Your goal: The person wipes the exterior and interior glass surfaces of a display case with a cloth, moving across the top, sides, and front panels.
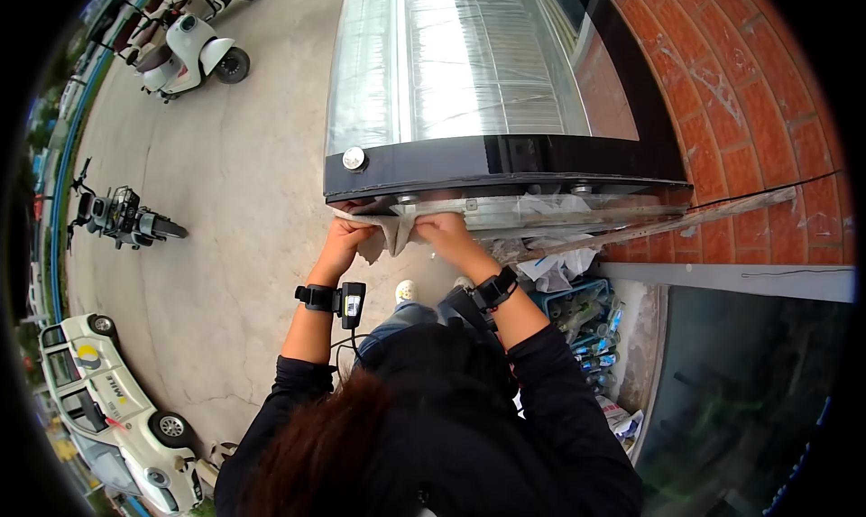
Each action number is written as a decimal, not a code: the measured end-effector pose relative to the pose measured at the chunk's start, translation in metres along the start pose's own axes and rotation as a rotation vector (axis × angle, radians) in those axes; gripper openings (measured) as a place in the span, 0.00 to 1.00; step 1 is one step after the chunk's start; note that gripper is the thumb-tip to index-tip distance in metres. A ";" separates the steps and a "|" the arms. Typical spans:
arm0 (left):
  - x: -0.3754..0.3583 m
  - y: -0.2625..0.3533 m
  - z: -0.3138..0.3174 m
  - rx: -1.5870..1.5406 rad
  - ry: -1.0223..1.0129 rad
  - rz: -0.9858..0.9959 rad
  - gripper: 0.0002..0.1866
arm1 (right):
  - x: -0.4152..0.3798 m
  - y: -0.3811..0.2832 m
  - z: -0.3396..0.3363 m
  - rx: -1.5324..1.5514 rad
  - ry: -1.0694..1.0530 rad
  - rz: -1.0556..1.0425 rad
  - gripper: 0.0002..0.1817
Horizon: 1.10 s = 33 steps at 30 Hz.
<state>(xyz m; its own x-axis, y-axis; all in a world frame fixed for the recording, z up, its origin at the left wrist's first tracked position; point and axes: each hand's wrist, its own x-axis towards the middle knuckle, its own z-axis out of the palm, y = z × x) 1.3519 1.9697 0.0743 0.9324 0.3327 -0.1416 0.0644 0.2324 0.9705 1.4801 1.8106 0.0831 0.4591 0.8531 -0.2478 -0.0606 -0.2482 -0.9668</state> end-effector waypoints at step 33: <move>-0.003 0.050 0.051 0.148 -0.212 -0.031 0.16 | -0.041 -0.018 -0.066 0.084 0.135 -0.142 0.10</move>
<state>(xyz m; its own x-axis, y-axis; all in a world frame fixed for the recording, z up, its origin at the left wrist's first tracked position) 1.3708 1.9339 0.1329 0.9818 0.1251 -0.1430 0.1311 0.0983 0.9865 1.5209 1.7496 0.1145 0.5825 0.8062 -0.1038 -0.0579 -0.0862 -0.9946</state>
